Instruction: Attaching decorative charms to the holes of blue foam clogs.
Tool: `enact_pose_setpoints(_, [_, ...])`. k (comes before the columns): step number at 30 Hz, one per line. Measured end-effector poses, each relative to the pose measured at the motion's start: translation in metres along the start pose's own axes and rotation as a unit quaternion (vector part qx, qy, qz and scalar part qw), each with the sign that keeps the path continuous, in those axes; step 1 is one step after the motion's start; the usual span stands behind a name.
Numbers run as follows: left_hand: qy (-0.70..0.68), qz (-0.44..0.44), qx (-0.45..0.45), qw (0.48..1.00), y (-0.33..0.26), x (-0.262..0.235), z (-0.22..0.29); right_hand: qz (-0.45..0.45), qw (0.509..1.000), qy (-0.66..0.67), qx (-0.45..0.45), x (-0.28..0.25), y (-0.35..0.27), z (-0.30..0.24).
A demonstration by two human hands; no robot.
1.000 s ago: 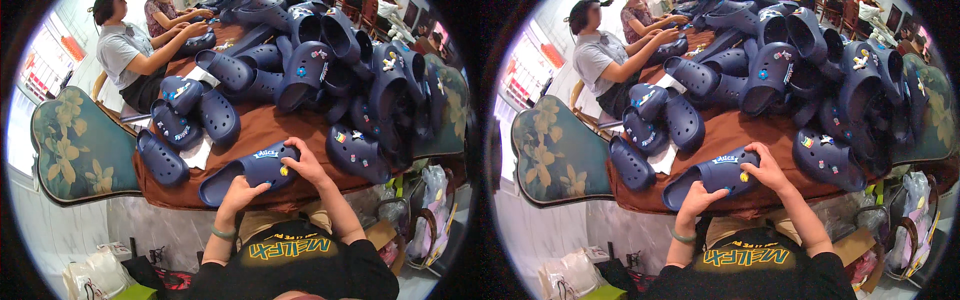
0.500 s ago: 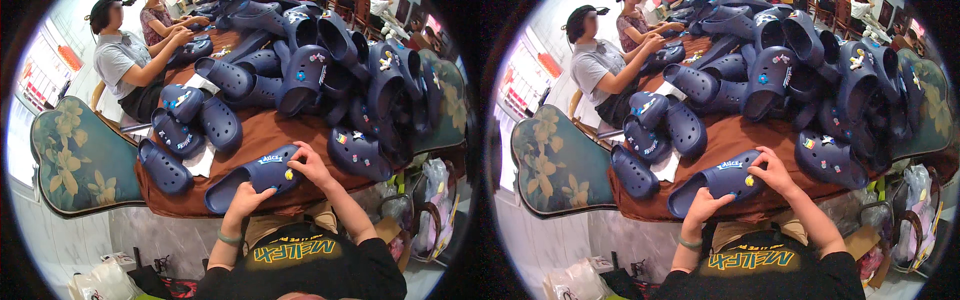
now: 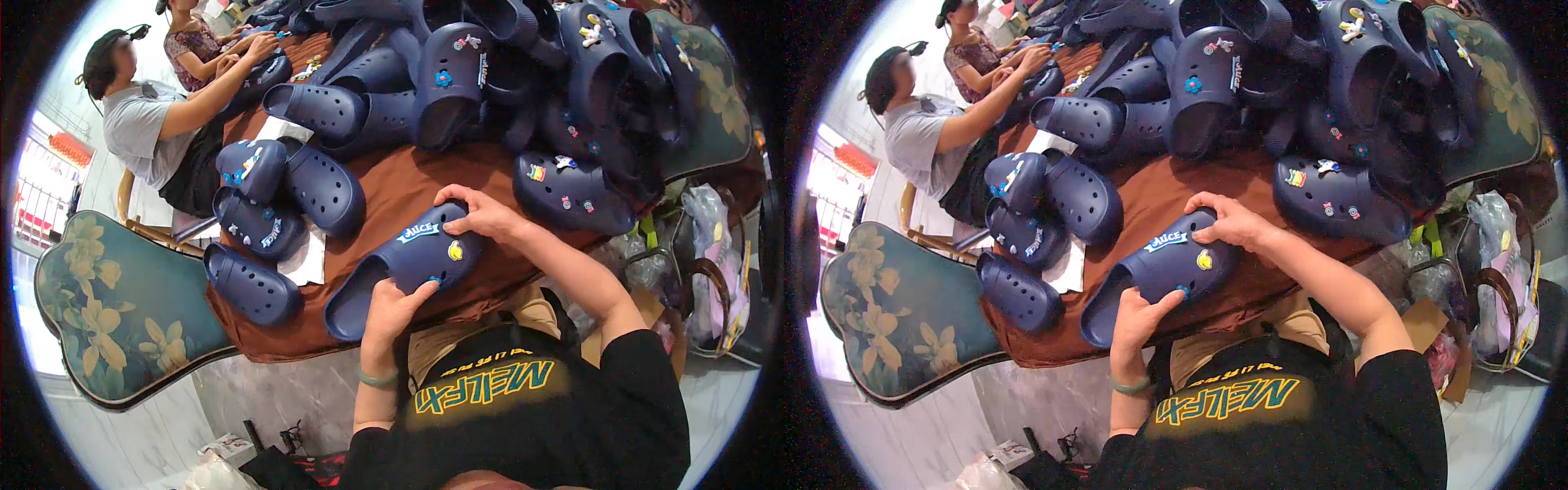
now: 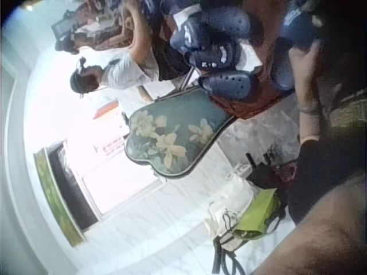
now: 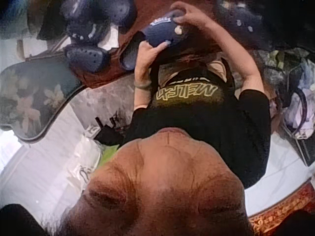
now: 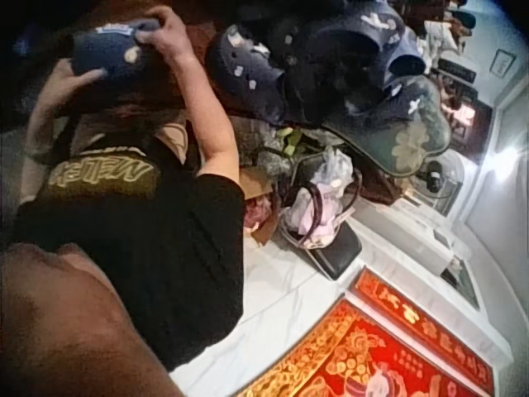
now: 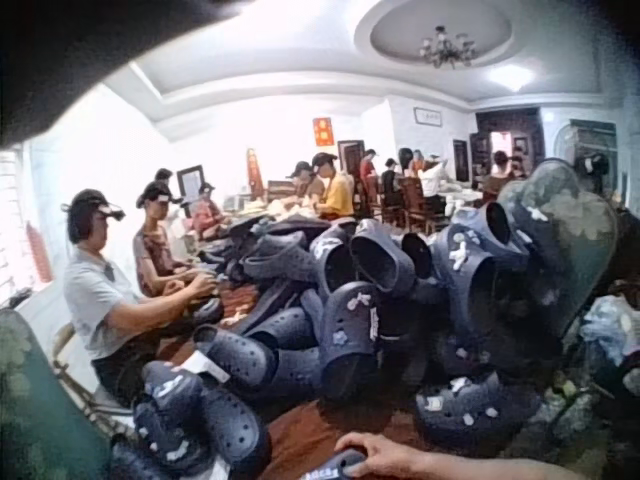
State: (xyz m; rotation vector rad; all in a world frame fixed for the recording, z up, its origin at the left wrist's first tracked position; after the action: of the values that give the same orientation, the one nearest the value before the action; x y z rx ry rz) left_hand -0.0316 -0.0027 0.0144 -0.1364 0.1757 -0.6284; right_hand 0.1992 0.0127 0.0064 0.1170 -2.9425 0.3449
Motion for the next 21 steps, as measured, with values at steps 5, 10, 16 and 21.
enact_pose_setpoints(5, [0.023,0.013,-0.004,1.0,-0.004,-0.003,0.004,0.084,0.969,-0.173,-0.156,0.007,-0.014,0.006])
enact_pose_setpoints(10, [-0.007,0.018,0.002,1.0,-0.008,0.0,0.008,0.131,0.96,-0.151,-0.194,0.013,-0.027,0.021])
enact_pose_setpoints(16, [-0.01,0.033,-0.018,0.999,-0.009,0.008,0.019,0.203,0.945,-0.136,-0.217,0.018,-0.041,0.036])
enact_pose_setpoints(21, [-0.024,0.118,0.002,0.993,-0.012,0.015,0.034,0.236,0.92,-0.12,-0.29,0.021,-0.079,0.03])
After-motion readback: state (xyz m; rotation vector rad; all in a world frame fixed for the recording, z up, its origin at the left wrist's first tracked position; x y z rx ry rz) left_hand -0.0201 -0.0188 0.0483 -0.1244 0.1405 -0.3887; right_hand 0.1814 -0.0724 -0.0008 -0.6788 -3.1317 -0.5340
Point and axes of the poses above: each hand's wrist, its own y-axis towards the middle knuckle, its own x-axis out of the palm, z = x × y, the point moved 2 cm from there along y, towards the middle knuckle, and after that the axes turned 10 degrees about y, right-handed, at the moved point
